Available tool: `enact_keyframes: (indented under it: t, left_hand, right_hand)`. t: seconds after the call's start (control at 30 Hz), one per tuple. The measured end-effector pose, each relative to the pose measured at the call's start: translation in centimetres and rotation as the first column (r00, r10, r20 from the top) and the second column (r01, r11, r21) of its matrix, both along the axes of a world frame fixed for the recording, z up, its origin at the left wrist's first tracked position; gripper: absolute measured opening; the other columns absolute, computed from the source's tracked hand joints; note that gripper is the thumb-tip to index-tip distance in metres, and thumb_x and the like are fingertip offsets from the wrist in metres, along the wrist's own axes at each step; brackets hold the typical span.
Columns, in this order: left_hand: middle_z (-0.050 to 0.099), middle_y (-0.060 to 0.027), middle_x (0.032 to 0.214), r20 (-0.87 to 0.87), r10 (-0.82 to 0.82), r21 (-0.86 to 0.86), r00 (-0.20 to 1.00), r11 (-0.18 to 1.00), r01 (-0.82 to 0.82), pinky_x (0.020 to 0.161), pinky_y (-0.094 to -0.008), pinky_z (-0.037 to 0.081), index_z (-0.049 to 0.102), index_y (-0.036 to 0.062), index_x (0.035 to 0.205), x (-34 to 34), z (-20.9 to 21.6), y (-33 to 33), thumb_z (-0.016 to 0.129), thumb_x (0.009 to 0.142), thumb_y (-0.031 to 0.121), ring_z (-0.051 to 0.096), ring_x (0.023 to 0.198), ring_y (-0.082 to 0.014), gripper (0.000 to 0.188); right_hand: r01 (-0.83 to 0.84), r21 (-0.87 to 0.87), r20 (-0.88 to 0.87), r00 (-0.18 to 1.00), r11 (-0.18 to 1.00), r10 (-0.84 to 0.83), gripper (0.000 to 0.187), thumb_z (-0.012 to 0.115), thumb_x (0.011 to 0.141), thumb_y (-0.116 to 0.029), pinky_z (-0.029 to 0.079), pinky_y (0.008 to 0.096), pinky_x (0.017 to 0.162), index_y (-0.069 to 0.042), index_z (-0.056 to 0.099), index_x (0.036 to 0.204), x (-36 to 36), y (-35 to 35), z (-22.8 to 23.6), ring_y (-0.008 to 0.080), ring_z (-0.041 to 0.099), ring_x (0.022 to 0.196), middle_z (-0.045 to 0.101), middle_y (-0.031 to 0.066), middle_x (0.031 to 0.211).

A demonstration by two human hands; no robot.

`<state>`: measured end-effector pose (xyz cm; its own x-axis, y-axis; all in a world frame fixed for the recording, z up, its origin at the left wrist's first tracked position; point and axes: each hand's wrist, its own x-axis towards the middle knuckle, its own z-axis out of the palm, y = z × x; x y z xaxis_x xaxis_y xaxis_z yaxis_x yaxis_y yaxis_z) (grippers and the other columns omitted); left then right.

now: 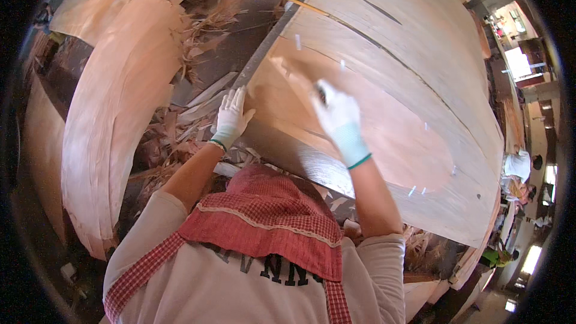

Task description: The person measures and cuts thin wood veneer sheets using a tape measure and a utility knife, then peels away and removes the trimmed strips by hand.

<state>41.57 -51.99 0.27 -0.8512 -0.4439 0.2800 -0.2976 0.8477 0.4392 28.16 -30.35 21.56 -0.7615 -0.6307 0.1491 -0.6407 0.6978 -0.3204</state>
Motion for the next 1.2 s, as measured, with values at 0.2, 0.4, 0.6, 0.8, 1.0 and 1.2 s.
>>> enact_keyframes:
  t: [0.2,0.4,0.6,0.8,1.0,1.2]
  left_hand:
    - [0.054,-0.0132,0.135,-0.076,-0.005,-0.044,0.997,0.999,0.002,0.112,-0.0462,0.03,0.047,0.0079,0.137,-0.3,-1.6,0.3,0.068,0.081,0.022,0.045,0.13,-0.0332,0.062]
    - [0.063,-0.0158,0.108,-0.168,0.036,0.292,0.985,0.956,0.015,0.089,-0.0425,0.047,0.063,0.0044,0.105,-0.2,0.5,0.6,0.064,0.082,0.007,0.058,0.102,-0.0356,0.023]
    - [0.063,-0.0173,0.096,-0.138,-0.024,0.258,0.99,0.964,0.059,0.081,-0.0426,0.048,0.063,0.0011,0.098,-1.3,3.3,-1.7,0.061,0.086,0.008,0.06,0.091,-0.0366,0.014]
    - [0.065,-0.0126,0.101,-0.248,0.183,0.492,0.951,0.87,-0.039,0.087,-0.0328,0.048,0.062,-0.0024,0.108,1.9,2.4,-9.8,0.059,0.089,0.006,0.062,0.095,-0.0225,0.021]
    - [0.068,-0.0138,0.109,-0.065,0.81,0.589,0.583,0.503,-0.632,0.079,-0.0337,0.052,0.065,-0.0026,0.112,27.1,-3.5,-29.4,0.057,0.093,0.019,0.063,0.095,-0.0212,0.03]
    - [0.067,-0.0113,0.117,0.725,0.656,-0.095,0.211,0.399,-0.912,0.083,-0.0388,0.052,0.067,0.0076,0.114,47.0,-11.2,-16.3,0.056,0.091,0.031,0.064,0.104,-0.0264,0.035]
  right_hand:
    - [-0.055,-0.226,-0.201,0.979,0.973,0.008,0.025,0.064,0.087,-0.02,0.053,0.0365,0.078,-0.007,0.067,0.109,-4.9,2.4,15.2,0.0289,0.069,0.091,0.068,0.0194,0.098]
    - [-0.075,-0.146,-0.402,0.916,0.986,0.01,0.019,0.064,0.084,-0.018,0.05,0.0331,0.072,-0.002,0.065,0.095,-5.0,1.8,23.6,0.024,0.065,0.078,0.066,0.0144,0.083]
    - [-0.157,-0.087,-0.647,0.76,0.984,0.064,0.019,0.062,0.084,-0.017,0.05,0.0342,0.07,-0.001,0.065,0.094,-6.8,5.2,25.4,0.0249,0.065,0.079,0.066,0.0155,0.083]
    - [-0.317,-0.071,-0.593,0.776,0.946,0.215,0.019,0.06,0.086,-0.017,0.05,0.0373,0.07,0.0,0.064,0.093,-6.4,5.3,24.5,0.0323,0.065,0.079,0.066,0.0186,0.085]
    - [-0.259,0.004,-0.535,0.816,0.966,0.221,0.028,0.063,0.085,-0.015,0.052,0.041,0.073,-0.006,0.063,0.112,-4.3,6.0,21.1,0.0346,0.066,0.084,0.066,0.0203,0.094]
    - [-0.237,0.157,-0.2,0.943,0.959,0.266,0.04,0.065,0.08,-0.011,0.05,0.0466,0.067,-0.011,0.057,0.119,2.1,2.6,17.1,0.0396,0.062,0.076,0.064,0.0179,0.094]
